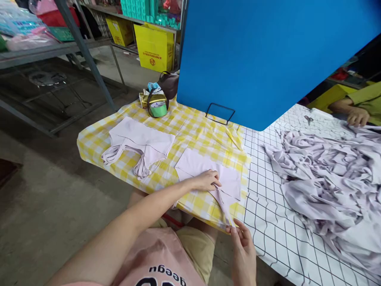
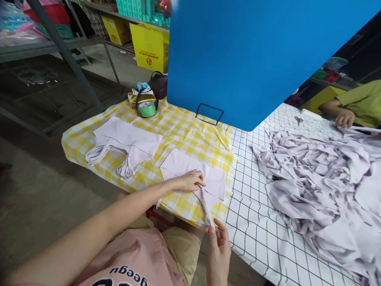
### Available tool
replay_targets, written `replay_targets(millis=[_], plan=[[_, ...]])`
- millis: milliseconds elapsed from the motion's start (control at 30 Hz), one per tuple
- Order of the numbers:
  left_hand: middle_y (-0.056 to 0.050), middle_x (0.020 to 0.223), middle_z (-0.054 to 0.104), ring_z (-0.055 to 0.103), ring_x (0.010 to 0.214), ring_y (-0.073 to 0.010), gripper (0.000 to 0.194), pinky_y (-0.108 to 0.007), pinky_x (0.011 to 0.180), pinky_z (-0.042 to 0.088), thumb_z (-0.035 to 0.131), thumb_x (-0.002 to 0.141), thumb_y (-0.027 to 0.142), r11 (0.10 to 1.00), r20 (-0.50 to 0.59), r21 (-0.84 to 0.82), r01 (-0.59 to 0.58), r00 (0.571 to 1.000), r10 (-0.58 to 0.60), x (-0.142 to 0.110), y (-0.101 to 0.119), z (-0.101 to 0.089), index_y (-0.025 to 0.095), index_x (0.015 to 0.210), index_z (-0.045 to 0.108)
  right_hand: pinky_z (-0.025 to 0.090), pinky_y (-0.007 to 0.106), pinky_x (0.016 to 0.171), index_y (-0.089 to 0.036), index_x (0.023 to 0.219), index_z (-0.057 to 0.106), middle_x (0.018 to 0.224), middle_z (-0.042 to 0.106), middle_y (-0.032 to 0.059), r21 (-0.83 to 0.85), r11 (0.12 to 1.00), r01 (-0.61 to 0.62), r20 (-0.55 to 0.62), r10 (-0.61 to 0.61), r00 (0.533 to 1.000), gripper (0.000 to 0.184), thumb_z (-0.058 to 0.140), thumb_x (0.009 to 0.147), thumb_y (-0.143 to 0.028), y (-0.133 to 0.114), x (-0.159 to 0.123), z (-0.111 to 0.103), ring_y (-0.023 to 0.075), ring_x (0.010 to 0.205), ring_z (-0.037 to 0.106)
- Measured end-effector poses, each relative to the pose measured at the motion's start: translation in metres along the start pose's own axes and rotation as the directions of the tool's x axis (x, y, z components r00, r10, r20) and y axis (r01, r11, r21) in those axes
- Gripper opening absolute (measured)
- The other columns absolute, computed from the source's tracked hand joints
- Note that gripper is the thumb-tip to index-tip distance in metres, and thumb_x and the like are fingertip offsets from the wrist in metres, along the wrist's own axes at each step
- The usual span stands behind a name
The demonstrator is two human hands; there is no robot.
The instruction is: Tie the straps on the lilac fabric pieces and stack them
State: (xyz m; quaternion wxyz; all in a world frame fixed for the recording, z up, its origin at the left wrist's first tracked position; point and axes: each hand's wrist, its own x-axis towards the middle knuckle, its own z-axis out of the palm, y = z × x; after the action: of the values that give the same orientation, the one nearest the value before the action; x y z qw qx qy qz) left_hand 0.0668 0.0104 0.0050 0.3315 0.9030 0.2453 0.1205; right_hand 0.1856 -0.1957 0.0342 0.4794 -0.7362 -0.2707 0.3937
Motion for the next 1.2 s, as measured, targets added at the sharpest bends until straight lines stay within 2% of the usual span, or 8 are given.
replay_targets(millis=[300, 400, 600, 700, 800, 967, 1100, 1200], plan=[[-0.005, 0.125, 0.05, 0.048, 0.112, -0.0144, 0.053, -0.024, 0.095, 0.036, 0.042, 0.077, 0.008, 0.99, 0.002, -0.13, 0.06, 0.998, -0.06, -0.027, -0.002, -0.038, 0.019, 0.13, 0.044, 0.043, 0.036, 0.083, -0.017, 0.11, 0.052, 0.115, 0.054, 0.0111, -0.201, 0.975, 0.1, -0.206, -0.142, 0.968, 0.051, 0.055, 0.071, -0.051, 0.051, -0.032, 0.001, 0.026, 0.102, 0.053], [-0.007, 0.133, 0.046, 0.043, 0.121, -0.0167, 0.051, -0.028, 0.102, 0.031, 0.037, 0.081, 0.008, 0.976, -0.076, -0.084, 0.199, 0.976, -0.206, -0.06, -0.012, -0.055, 0.017, 0.13, 0.044, 0.048, 0.034, 0.075, -0.017, 0.092, 0.061, 0.096, 0.064, 0.0101, -0.184, 0.982, 0.029, 0.064, -0.018, 0.998, 0.042, 0.057, 0.068, -0.052, 0.064, -0.035, 0.024, 0.0261, 0.089, 0.06], [-0.007, 0.149, 0.021, 0.011, 0.138, -0.0202, 0.052, -0.042, 0.112, 0.007, 0.042, 0.089, 0.031, 0.959, 0.053, 0.163, 0.231, 0.969, -0.242, -0.106, -0.017, -0.046, 0.02, 0.139, 0.029, 0.044, 0.037, 0.087, -0.017, 0.094, 0.065, 0.105, 0.065, 0.0113, -0.058, 0.998, -0.004, 0.471, 0.031, 0.882, 0.042, 0.058, 0.071, -0.051, 0.044, -0.024, 0.121, 0.0272, 0.103, 0.057], [-0.007, 0.151, 0.01, 0.005, 0.139, -0.0198, 0.062, -0.044, 0.111, 0.005, 0.044, 0.088, 0.043, 0.955, 0.085, 0.211, 0.209, 0.969, -0.231, -0.113, -0.015, -0.041, 0.023, 0.142, 0.019, 0.046, 0.035, 0.076, -0.017, 0.082, 0.064, 0.085, 0.068, 0.0087, -0.074, 0.995, 0.065, 0.603, -0.007, 0.798, 0.04, 0.049, 0.079, -0.053, 0.028, -0.023, 0.14, 0.0247, 0.086, 0.061], [-0.006, 0.151, 0.009, 0.004, 0.139, -0.0194, 0.063, -0.044, 0.111, 0.004, 0.042, 0.088, 0.046, 0.943, 0.072, 0.257, 0.211, 0.969, -0.237, -0.113, -0.017, -0.038, 0.024, 0.142, 0.017, 0.044, 0.035, 0.068, -0.018, 0.067, 0.059, 0.068, 0.064, 0.0066, -0.162, 0.957, 0.242, 0.624, -0.091, 0.776, 0.04, 0.042, 0.084, -0.05, 0.02, -0.034, 0.124, 0.0219, 0.069, 0.056], [-0.006, 0.151, 0.01, 0.006, 0.139, -0.0192, 0.063, -0.043, 0.111, 0.003, 0.038, 0.089, 0.049, 0.94, 0.035, 0.289, 0.183, 0.979, -0.202, -0.113, -0.025, -0.033, 0.025, 0.142, 0.016, 0.041, 0.032, 0.066, -0.021, 0.072, 0.06, 0.064, 0.06, 0.0052, -0.413, 0.681, 0.605, 0.586, -0.31, 0.749, 0.036, 0.034, 0.089, -0.039, 0.001, -0.051, 0.07, 0.0196, 0.062, 0.052], [-0.006, 0.151, 0.011, 0.006, 0.139, -0.0189, 0.062, -0.042, 0.111, 0.002, 0.037, 0.089, 0.05, 0.94, 0.021, 0.299, 0.164, 0.984, -0.178, -0.115, -0.028, -0.03, 0.027, 0.143, 0.014, 0.042, 0.026, 0.055, -0.021, 0.115, 0.054, 0.062, 0.059, 0.0013, -0.343, 0.8, 0.492, 0.587, -0.227, 0.777, 0.038, 0.037, 0.089, -0.043, -0.034, -0.054, 0.043, 0.0164, 0.055, 0.052], [-0.006, 0.151, 0.011, 0.006, 0.139, -0.019, 0.062, -0.042, 0.111, 0.003, 0.037, 0.089, 0.049, 0.94, 0.024, 0.301, 0.162, 0.984, -0.177, -0.115, -0.026, -0.031, 0.027, 0.142, 0.015, 0.046, 0.026, 0.062, -0.021, 0.095, 0.062, 0.067, 0.062, 0.0029, -0.113, 0.962, 0.25, 0.727, -0.092, 0.68, 0.032, 0.043, 0.088, -0.046, -0.064, -0.055, 0.038, 0.0156, 0.062, 0.057]])
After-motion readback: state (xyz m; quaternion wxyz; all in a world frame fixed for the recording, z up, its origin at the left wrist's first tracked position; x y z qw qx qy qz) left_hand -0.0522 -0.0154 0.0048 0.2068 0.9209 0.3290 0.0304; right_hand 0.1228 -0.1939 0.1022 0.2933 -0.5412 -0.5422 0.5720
